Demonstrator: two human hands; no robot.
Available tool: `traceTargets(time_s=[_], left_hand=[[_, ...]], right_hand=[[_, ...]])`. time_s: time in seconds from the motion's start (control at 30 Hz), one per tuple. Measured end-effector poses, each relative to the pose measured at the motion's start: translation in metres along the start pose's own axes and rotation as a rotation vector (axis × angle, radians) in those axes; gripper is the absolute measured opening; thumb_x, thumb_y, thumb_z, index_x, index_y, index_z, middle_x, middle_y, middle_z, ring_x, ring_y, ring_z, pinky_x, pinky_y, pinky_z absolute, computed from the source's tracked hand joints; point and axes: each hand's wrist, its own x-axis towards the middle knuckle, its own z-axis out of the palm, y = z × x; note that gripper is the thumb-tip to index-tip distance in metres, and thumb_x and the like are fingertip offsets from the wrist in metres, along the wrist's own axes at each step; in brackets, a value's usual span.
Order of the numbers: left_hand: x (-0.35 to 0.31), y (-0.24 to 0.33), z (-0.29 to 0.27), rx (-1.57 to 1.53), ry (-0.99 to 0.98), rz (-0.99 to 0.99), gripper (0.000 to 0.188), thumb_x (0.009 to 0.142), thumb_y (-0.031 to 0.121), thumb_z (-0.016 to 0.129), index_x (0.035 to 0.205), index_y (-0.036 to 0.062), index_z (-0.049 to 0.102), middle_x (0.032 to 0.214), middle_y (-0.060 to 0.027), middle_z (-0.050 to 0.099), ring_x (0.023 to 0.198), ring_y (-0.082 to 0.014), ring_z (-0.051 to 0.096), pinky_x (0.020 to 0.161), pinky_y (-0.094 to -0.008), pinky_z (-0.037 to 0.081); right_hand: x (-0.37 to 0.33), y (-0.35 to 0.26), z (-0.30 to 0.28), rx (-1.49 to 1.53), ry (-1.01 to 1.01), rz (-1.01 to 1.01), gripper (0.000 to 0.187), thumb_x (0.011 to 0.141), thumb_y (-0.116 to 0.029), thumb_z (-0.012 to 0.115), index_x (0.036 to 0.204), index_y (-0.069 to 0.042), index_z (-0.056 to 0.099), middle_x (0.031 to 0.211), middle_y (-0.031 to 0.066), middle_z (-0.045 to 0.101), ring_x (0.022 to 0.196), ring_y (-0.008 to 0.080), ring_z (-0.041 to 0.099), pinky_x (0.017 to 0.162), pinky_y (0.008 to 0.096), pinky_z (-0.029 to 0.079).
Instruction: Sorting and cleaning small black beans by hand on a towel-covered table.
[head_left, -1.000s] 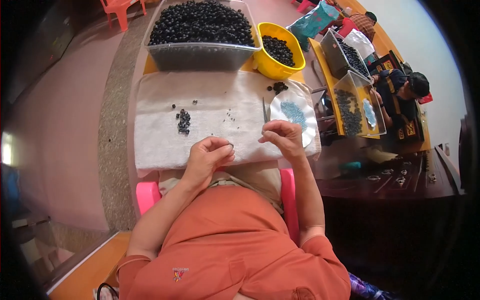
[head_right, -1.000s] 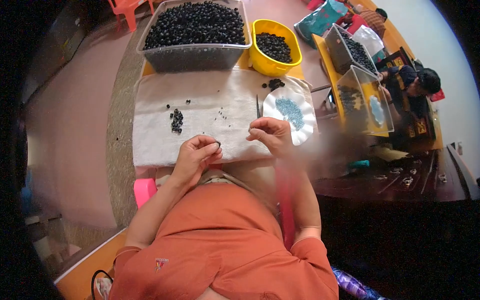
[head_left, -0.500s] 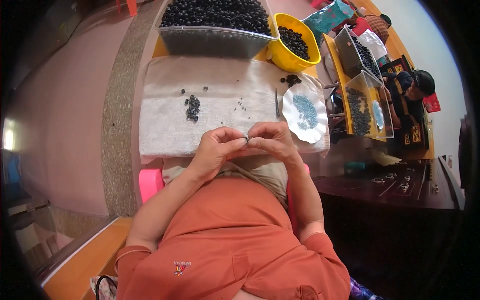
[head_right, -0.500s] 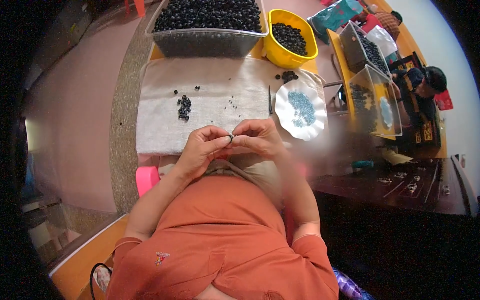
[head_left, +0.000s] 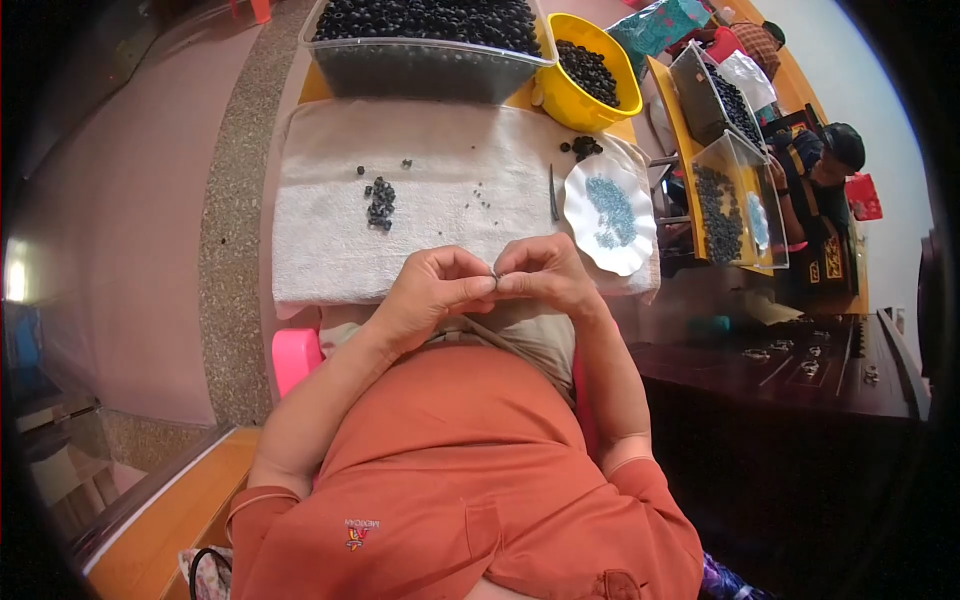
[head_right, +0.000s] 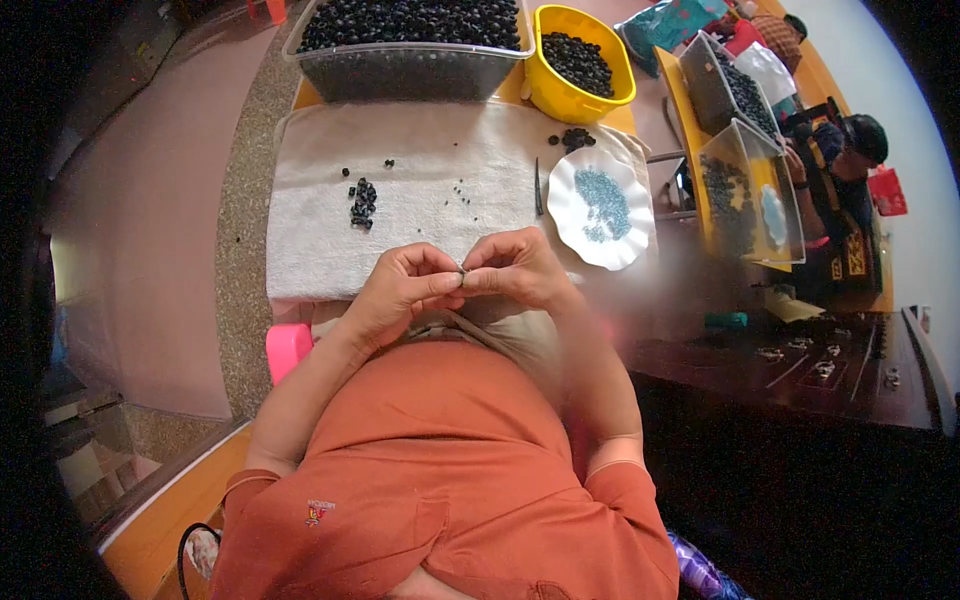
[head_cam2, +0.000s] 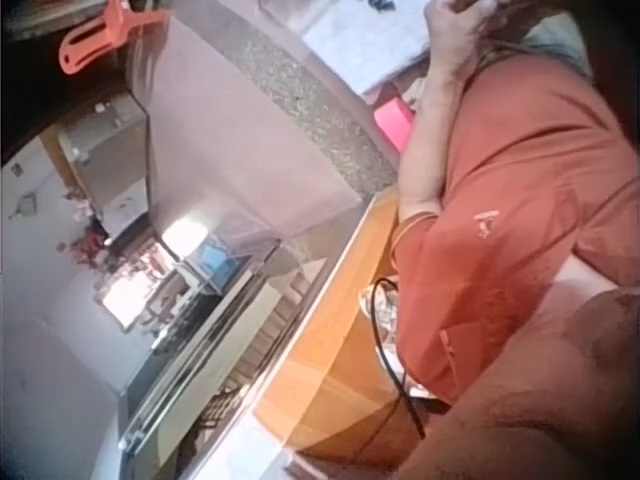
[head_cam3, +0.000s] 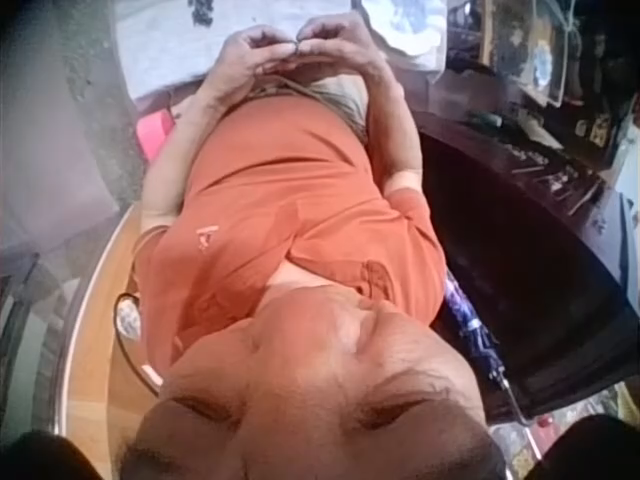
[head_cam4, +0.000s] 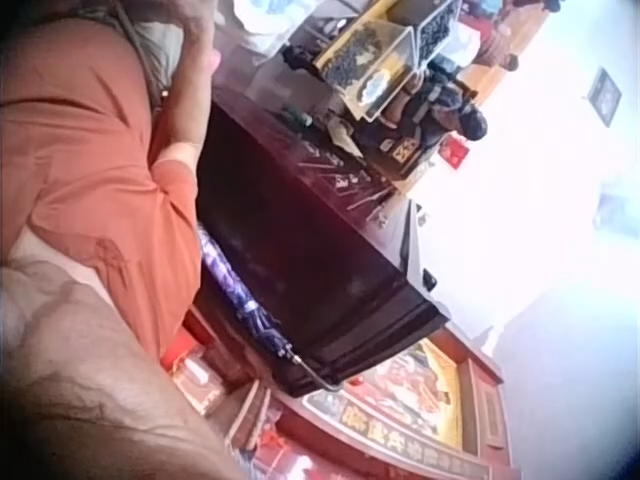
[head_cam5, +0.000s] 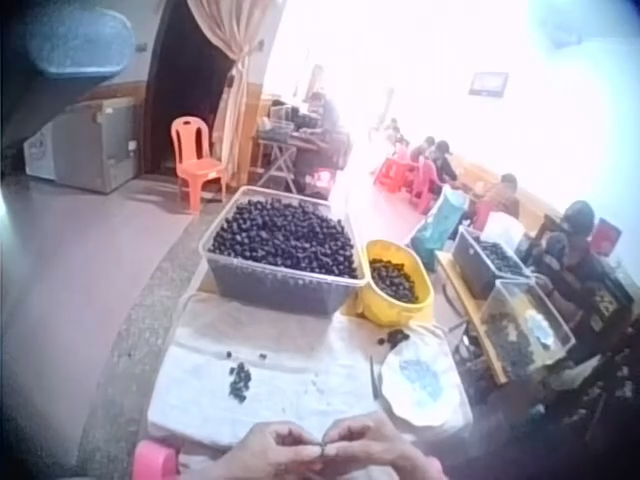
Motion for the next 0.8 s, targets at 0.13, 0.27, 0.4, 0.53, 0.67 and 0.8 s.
traceTargets(time_s=[0.13,0.27,0.4,0.53,0.67,0.8], left_hand=[[-0.001,0.001,0.000,-0.004,0.010,0.003,0.014,0.086,0.007,0.071,0.096,0.0020,0.063,0.089,-0.0066,0.067,0.076,-0.0164,0.068,0.072,-0.0292,0.058],[-0.001,0.000,-0.002,-0.035,0.010,0.006,0.014,0.086,0.008,0.070,0.096,0.0022,0.063,0.089,-0.0065,0.067,0.076,-0.0161,0.067,0.072,-0.0292,0.058],[-0.001,0.000,-0.001,-0.075,0.025,0.009,0.012,0.087,0.007,0.069,0.095,0.0020,0.062,0.090,-0.0065,0.067,0.078,-0.0160,0.067,0.073,-0.0294,0.058],[0.000,-0.004,0.001,-0.191,0.072,0.082,0.008,0.089,0.004,0.066,0.094,0.0021,0.062,0.091,-0.0065,0.066,0.081,-0.0163,0.067,0.074,-0.0312,0.059],[0.003,-0.006,-0.005,-0.222,0.091,0.132,0.006,0.089,0.003,0.065,0.095,0.0026,0.062,0.091,-0.0066,0.066,0.083,-0.0163,0.067,0.076,-0.0325,0.060],[0.004,-0.007,-0.002,-0.259,0.106,0.149,0.006,0.089,0.003,0.065,0.094,0.0034,0.062,0.090,-0.0067,0.067,0.083,-0.0160,0.067,0.075,-0.0321,0.060]], right_hand=[[0.000,0.001,0.002,-0.015,0.016,-0.042,0.007,0.081,0.003,0.073,0.087,0.004,0.069,0.082,0.0069,0.070,0.077,0.0120,0.067,0.068,0.0228,0.055],[0.000,0.016,0.007,0.062,0.065,-0.099,0.007,0.080,0.006,0.071,0.087,0.006,0.068,0.087,0.0100,0.066,0.078,0.0139,0.063,0.069,0.0233,0.051],[-0.001,0.027,0.017,0.067,0.071,-0.337,0.014,0.085,0.004,0.068,0.098,0.004,0.068,0.092,0.0118,0.067,0.080,0.0168,0.067,0.069,0.0252,0.054],[0.001,0.026,0.030,-0.573,0.259,-0.630,0.021,0.084,0.002,0.069,0.105,0.001,0.068,0.095,0.0142,0.065,0.074,0.0185,0.065,0.063,0.0255,0.051],[-0.004,0.016,0.044,-0.710,0.275,-0.596,0.032,0.083,0.004,0.066,0.115,0.001,0.063,0.097,0.0176,0.066,0.082,0.0250,0.066,0.070,0.0312,0.053],[0.010,0.005,0.027,-0.551,0.181,-0.597,0.020,0.086,-0.001,0.067,0.105,0.003,0.067,0.089,0.0162,0.065,0.076,0.0204,0.064,0.066,0.0302,0.050]])
